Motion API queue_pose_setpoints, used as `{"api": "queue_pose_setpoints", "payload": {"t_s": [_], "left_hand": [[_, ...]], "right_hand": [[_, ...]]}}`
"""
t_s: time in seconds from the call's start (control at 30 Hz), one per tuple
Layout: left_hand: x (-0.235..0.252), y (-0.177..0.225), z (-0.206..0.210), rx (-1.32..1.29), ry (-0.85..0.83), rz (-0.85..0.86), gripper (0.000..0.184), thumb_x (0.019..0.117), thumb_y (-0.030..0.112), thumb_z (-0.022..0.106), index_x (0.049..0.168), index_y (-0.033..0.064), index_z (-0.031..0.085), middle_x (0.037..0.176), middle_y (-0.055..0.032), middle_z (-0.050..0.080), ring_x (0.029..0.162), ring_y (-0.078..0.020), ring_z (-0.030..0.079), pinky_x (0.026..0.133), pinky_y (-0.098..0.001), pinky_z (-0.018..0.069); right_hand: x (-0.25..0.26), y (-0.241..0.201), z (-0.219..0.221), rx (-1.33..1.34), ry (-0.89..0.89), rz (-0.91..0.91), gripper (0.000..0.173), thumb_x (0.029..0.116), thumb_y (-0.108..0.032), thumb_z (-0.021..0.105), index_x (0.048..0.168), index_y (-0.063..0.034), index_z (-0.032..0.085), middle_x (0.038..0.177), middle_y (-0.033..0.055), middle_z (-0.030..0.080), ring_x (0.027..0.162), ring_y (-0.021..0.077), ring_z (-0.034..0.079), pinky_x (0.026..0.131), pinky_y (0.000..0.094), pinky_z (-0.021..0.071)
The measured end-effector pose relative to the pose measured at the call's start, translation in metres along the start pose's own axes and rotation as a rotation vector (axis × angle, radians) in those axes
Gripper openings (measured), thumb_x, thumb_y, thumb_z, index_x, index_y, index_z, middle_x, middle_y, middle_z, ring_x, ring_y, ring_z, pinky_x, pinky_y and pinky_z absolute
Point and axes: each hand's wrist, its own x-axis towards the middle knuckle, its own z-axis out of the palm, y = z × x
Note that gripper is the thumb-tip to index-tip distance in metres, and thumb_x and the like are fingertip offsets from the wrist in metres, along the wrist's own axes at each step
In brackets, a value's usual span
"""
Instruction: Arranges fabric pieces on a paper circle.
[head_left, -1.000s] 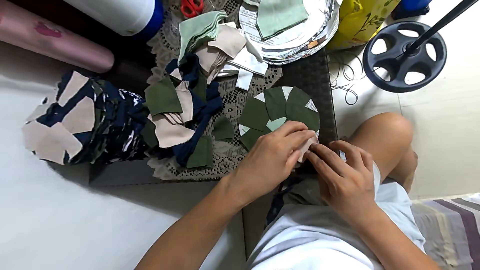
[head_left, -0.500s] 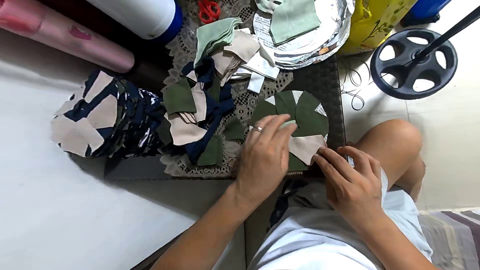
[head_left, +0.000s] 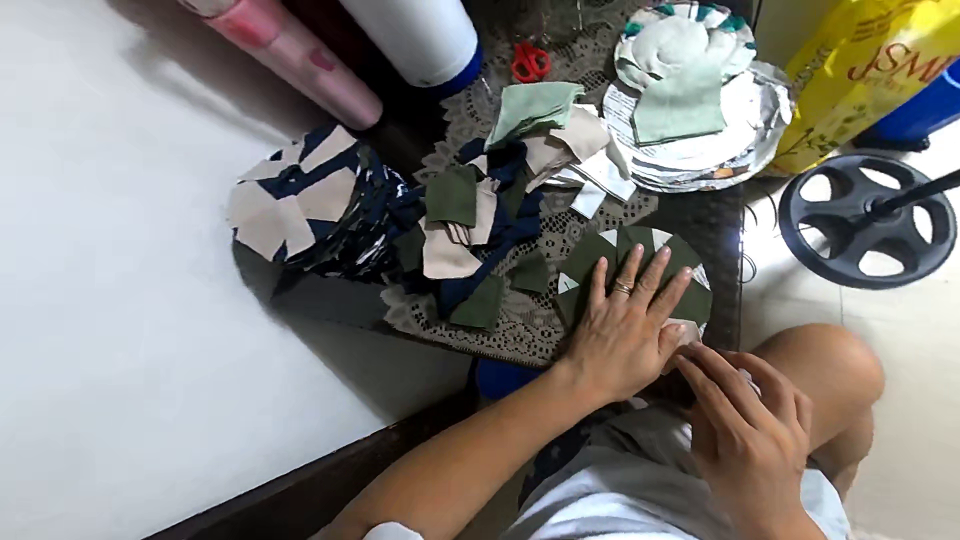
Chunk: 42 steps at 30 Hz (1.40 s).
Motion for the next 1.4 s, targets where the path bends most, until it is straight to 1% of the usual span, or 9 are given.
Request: {"api": "queue_pose_setpoints", "payload": {"t_s": [0.27, 0.43, 0.5, 0.6, 0.67, 0.83, 1.0, 1.17, 1.4], "left_hand": [[0.003, 0.002, -0.011, -0.082, -0.075, -0.018, 0.058, 0.1099, 0.045, 0.028, 0.162, 0.0207, 0.036, 0.169, -0.0082, 0.030, 0.157, -0.0345, 0.021, 0.121, -0.0693, 0.0099], [0.001, 0.002, -0.017, -0.170, -0.058, -0.039, 0.059, 0.1087, 0.042, 0.039, 0.163, 0.0176, 0.034, 0.170, -0.0113, 0.025, 0.158, -0.0365, 0.018, 0.122, -0.0675, 0.0082], [-0.003, -0.003, -0.023, -0.234, 0.089, -0.060, 0.055, 0.1071, 0.038, 0.044, 0.157, 0.0151, 0.045, 0.165, -0.0133, 0.035, 0.155, -0.0379, 0.026, 0.121, -0.0676, 0.0145], [-0.004, -0.027, -0.044, -0.255, 0.251, -0.144, 0.041, 0.1037, 0.029, 0.055, 0.140, 0.0112, 0.064, 0.155, -0.0134, 0.050, 0.148, -0.0356, 0.041, 0.118, -0.0600, 0.0320], [0.000, -0.055, -0.064, -0.261, 0.276, -0.228, 0.036, 0.1026, 0.021, 0.058, 0.134, 0.0069, 0.068, 0.149, -0.0143, 0.056, 0.142, -0.0330, 0.049, 0.114, -0.0519, 0.0421], [0.024, -0.109, -0.096, -0.145, 0.325, -0.296, 0.027, 0.1007, 0.005, 0.057, 0.124, -0.0008, 0.070, 0.134, -0.0189, 0.065, 0.122, -0.0336, 0.064, 0.105, -0.0493, 0.0509], [0.066, -0.131, -0.099, -0.018, 0.352, -0.117, 0.022, 0.0977, -0.002, 0.056, 0.112, -0.0040, 0.074, 0.121, -0.0208, 0.070, 0.116, -0.0381, 0.066, 0.101, -0.0518, 0.0519], [0.102, -0.150, -0.096, 0.154, 0.236, 0.184, 0.017, 0.0940, -0.002, 0.061, 0.105, -0.0040, 0.074, 0.115, -0.0222, 0.071, 0.115, -0.0432, 0.065, 0.096, -0.0569, 0.0526], [0.122, -0.150, -0.096, 0.316, 0.076, 0.396, 0.013, 0.0984, -0.002, 0.056, 0.096, -0.0084, 0.067, 0.103, -0.0260, 0.069, 0.105, -0.0459, 0.067, 0.086, -0.0567, 0.0545]], "right_hand": [[0.009, 0.001, 0.001, -0.028, -0.036, 0.000, 0.035, 0.0951, -0.008, 0.045, 0.100, -0.0149, 0.079, 0.113, 0.0064, 0.076, 0.110, 0.0328, 0.063, 0.089, 0.0478, 0.0400], [0.018, 0.002, -0.003, 0.053, 0.004, -0.013, 0.035, 0.0949, -0.007, 0.046, 0.104, -0.0120, 0.079, 0.112, 0.0139, 0.075, 0.107, 0.0363, 0.065, 0.086, 0.0485, 0.0431], [0.023, 0.003, -0.002, 0.111, 0.031, -0.038, 0.034, 0.0960, -0.008, 0.046, 0.107, -0.0105, 0.077, 0.108, 0.0164, 0.074, 0.102, 0.0354, 0.065, 0.083, 0.0463, 0.0455], [0.024, 0.001, 0.004, 0.239, 0.063, -0.073, 0.030, 0.0985, -0.009, 0.047, 0.110, -0.0097, 0.075, 0.098, 0.0148, 0.070, 0.092, 0.0239, 0.066, 0.081, 0.0316, 0.0525], [0.021, -0.003, 0.011, 0.315, 0.062, -0.091, 0.029, 0.0984, -0.009, 0.048, 0.111, -0.0088, 0.075, 0.094, 0.0137, 0.068, 0.086, 0.0183, 0.066, 0.076, 0.0241, 0.0536], [0.010, -0.006, 0.022, 0.406, 0.083, -0.087, 0.028, 0.0998, -0.010, 0.047, 0.111, -0.0081, 0.072, 0.090, 0.0106, 0.065, 0.079, 0.0131, 0.063, 0.071, 0.0185, 0.0511], [0.010, -0.004, 0.023, 0.450, 0.131, -0.025, 0.025, 0.1004, -0.009, 0.048, 0.110, -0.0059, 0.072, 0.090, 0.0100, 0.064, 0.079, 0.0088, 0.061, 0.072, 0.0131, 0.0497], [0.009, -0.003, 0.026, 0.455, 0.151, -0.026, 0.025, 0.1007, -0.009, 0.048, 0.111, -0.0070, 0.071, 0.090, 0.0089, 0.063, 0.079, 0.0086, 0.061, 0.072, 0.0131, 0.0496], [0.008, -0.002, 0.028, 0.463, 0.151, -0.019, 0.025, 0.0993, -0.009, 0.049, 0.110, -0.0080, 0.071, 0.090, 0.0085, 0.064, 0.080, 0.0089, 0.061, 0.072, 0.0135, 0.0499]]}}
